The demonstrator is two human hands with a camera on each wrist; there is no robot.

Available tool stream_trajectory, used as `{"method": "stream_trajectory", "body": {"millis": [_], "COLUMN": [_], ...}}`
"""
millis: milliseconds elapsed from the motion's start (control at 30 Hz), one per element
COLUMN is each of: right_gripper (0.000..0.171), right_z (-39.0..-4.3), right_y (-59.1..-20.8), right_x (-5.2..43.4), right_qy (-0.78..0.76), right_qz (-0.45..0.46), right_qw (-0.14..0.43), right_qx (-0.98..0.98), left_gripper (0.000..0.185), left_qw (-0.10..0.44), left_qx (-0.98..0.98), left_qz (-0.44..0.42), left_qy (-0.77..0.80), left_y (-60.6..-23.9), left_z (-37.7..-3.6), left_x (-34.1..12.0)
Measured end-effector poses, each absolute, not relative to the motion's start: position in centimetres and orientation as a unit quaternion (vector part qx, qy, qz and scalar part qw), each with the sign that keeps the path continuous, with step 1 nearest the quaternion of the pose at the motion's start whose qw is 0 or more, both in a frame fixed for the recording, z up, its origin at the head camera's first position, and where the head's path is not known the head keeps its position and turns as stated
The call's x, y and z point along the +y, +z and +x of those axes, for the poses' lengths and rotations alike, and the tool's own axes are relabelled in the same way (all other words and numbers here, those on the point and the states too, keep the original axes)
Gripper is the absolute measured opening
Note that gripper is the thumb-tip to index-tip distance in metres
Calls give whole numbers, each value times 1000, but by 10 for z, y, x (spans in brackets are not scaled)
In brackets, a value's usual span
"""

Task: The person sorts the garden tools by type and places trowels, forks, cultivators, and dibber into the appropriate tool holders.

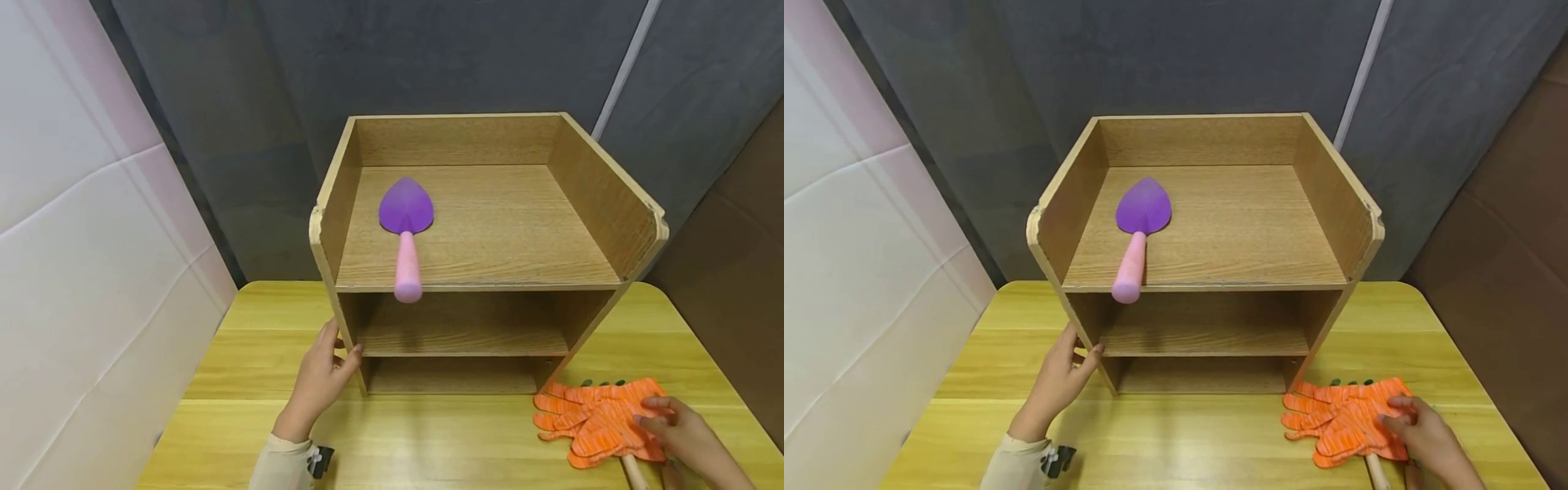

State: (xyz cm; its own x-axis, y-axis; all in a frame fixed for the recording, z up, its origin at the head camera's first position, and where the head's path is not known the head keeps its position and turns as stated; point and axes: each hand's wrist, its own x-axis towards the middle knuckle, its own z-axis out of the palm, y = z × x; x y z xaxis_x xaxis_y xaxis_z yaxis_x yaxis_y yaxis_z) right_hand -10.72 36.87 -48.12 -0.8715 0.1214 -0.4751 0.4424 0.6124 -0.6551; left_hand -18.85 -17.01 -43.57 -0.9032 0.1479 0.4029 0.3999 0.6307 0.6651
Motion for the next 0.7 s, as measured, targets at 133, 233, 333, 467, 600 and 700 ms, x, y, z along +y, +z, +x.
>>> {"method": "stream_trajectory", "body": {"millis": [133, 233, 333, 467, 600, 700], "right_gripper": [85, 91, 92, 86, 81, 80], "right_z": [-107, -106, -104, -102, -100, -99], "right_y": [-487, -490, -493, -494, -493, -493], "right_x": [373, 374, 374, 372, 369, 366], "right_qy": [-398, -374, -366, -351, -320, -311], "right_qz": [169, 171, 173, 168, 165, 169], "right_qw": [202, 204, 203, 202, 194, 190], "right_qx": [879, 888, 892, 899, 913, 916], "left_gripper": [55, 54, 53, 53, 52, 51], "left_qw": [154, 153, 154, 155, 157, 159], "left_qx": [-889, -889, -888, -889, -889, -889], "left_qz": [-151, -149, -150, -151, -152, -153], "left_qy": [-404, -404, -406, -405, -403, -401], "left_y": [-436, -437, -436, -436, -436, -437], "left_z": [-188, -188, -188, -188, -189, -189], "left_x": [-170, -170, -170, -170, -170, -170]}}
